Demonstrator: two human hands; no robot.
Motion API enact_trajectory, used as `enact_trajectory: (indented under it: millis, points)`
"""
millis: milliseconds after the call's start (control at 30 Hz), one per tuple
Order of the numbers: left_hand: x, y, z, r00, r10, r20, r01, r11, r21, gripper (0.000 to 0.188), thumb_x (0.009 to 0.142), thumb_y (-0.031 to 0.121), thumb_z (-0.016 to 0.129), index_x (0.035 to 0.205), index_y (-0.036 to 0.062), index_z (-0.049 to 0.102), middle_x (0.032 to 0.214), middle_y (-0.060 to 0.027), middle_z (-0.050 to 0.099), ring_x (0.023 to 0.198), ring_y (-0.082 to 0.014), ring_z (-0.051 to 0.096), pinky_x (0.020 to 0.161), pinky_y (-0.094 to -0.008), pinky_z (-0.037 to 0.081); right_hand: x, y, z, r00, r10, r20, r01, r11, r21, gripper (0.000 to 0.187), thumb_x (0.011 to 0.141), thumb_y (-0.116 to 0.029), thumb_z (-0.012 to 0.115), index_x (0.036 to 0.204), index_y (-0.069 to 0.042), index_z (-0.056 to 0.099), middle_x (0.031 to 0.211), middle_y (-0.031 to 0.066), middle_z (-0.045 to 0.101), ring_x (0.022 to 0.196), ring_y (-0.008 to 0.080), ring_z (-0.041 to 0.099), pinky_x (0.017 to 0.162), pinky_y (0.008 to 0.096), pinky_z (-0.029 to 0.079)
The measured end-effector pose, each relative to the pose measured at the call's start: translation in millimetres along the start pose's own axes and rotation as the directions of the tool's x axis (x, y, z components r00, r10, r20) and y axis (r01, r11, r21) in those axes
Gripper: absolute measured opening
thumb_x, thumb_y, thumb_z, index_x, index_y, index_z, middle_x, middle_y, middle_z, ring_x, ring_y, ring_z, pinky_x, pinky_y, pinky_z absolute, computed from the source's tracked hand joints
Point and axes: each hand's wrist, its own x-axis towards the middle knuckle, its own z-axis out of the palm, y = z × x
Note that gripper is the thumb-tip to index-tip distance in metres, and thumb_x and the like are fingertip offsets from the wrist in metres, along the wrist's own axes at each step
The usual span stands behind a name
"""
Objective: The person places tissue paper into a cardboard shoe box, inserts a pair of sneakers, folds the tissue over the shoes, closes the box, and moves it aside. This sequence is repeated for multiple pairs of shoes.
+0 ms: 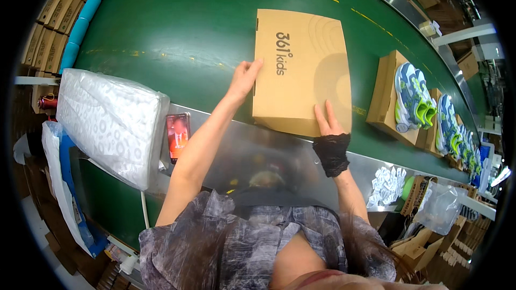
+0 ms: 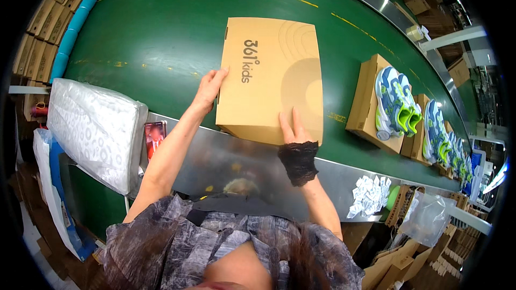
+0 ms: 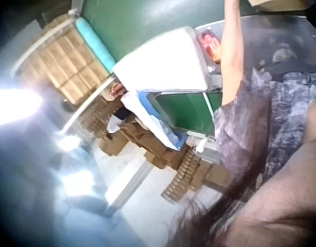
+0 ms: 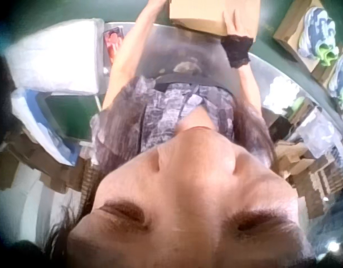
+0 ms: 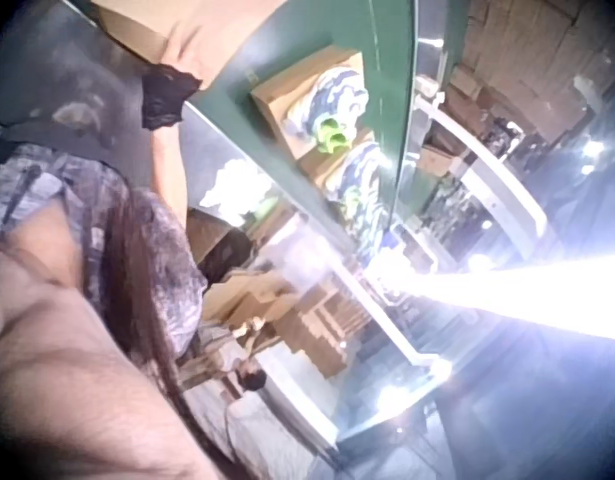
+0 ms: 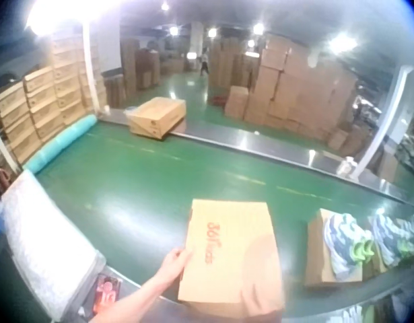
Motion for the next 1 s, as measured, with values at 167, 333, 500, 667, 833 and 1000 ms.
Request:
enact_trajectory:
  millis: [167,333,500,667,833,1000]
  points:
    - [-28.8,10.8,4.8,0.989,-0.083,0.12,0.094,0.992,-0.088,0.044,0.08,0.038,0.056,0.082,-0.0056,0.053,0.076,-0.0099,0.059,0.064,-0.0125,0.055,0.054,-0.0259,0.043,-26.0,-18.0,-47.5,0.999,0.0,0.053,-0.001,1.0,0.02,0.064,0.057,0.003,0.055,0.119,-0.012,0.049,0.126,0.0145,0.044,0.08,0.0305,0.06,0.064,0.0359,0.049]
    - [-84.4,-25.1,38.9,0.997,0.011,-0.077,-0.009,1.0,0.018,0.043,0.082,0.037,0.056,0.09,-0.0042,0.049,0.079,-0.0127,0.059,0.071,-0.015,0.057,0.064,-0.0272,0.046,-84.9,-53.6,-7.0,0.997,0.055,0.058,-0.064,0.984,0.167,0.063,0.06,-0.01,0.071,0.119,-0.017,0.049,0.126,0.0187,0.035,0.068,0.0256,0.059,0.058,0.0307,0.05]
    - [-128.8,-34.7,65.5,0.975,0.045,-0.219,-0.057,0.997,-0.048,0.038,0.084,0.031,0.054,0.095,-0.0039,0.046,0.08,-0.0121,0.058,0.072,-0.0147,0.057,0.064,-0.0271,0.045,-114.1,-41.0,37.7,0.933,-0.116,-0.341,0.186,0.966,0.18,0.045,0.064,-0.009,0.066,0.107,-0.009,0.057,0.112,0.0193,0.049,0.077,0.0325,0.057,0.06,0.0344,0.05]
    - [-134.0,-55.3,67.3,0.961,0.099,-0.26,-0.131,0.986,-0.105,0.034,0.085,0.028,0.053,0.096,-0.0033,0.043,0.082,-0.012,0.057,0.072,-0.0144,0.055,0.064,-0.027,0.045,-120.3,-35.9,44.0,0.914,-0.097,-0.394,0.178,0.968,0.177,0.039,0.063,-0.005,0.064,0.101,-0.009,0.059,0.106,0.0187,0.052,0.072,0.0312,0.057,0.059,0.0344,0.049]
    - [-148.9,-43.0,71.5,0.936,0.16,-0.312,-0.175,0.984,-0.023,0.035,0.086,0.029,0.051,0.095,-0.0037,0.043,0.082,-0.0127,0.057,0.072,-0.0163,0.055,0.065,-0.0285,0.044,-126.9,-31.3,48.7,0.877,-0.133,-0.461,0.231,0.959,0.163,0.036,0.063,-0.002,0.062,0.098,-0.011,0.059,0.107,0.0173,0.052,0.068,0.0296,0.056,0.056,0.0335,0.049]
    - [-128.8,-32.6,75.4,0.943,0.077,-0.323,-0.088,0.996,-0.017,0.044,0.084,0.036,0.052,0.095,-0.0062,0.043,0.089,-0.0177,0.055,0.081,-0.0212,0.054,0.073,-0.0308,0.043,-110.0,-33.7,29.0,0.886,-0.11,-0.45,0.21,0.961,0.179,0.047,0.059,0.001,0.061,0.105,-0.009,0.055,0.112,0.0163,0.048,0.068,0.0266,0.055,0.056,0.0334,0.049]
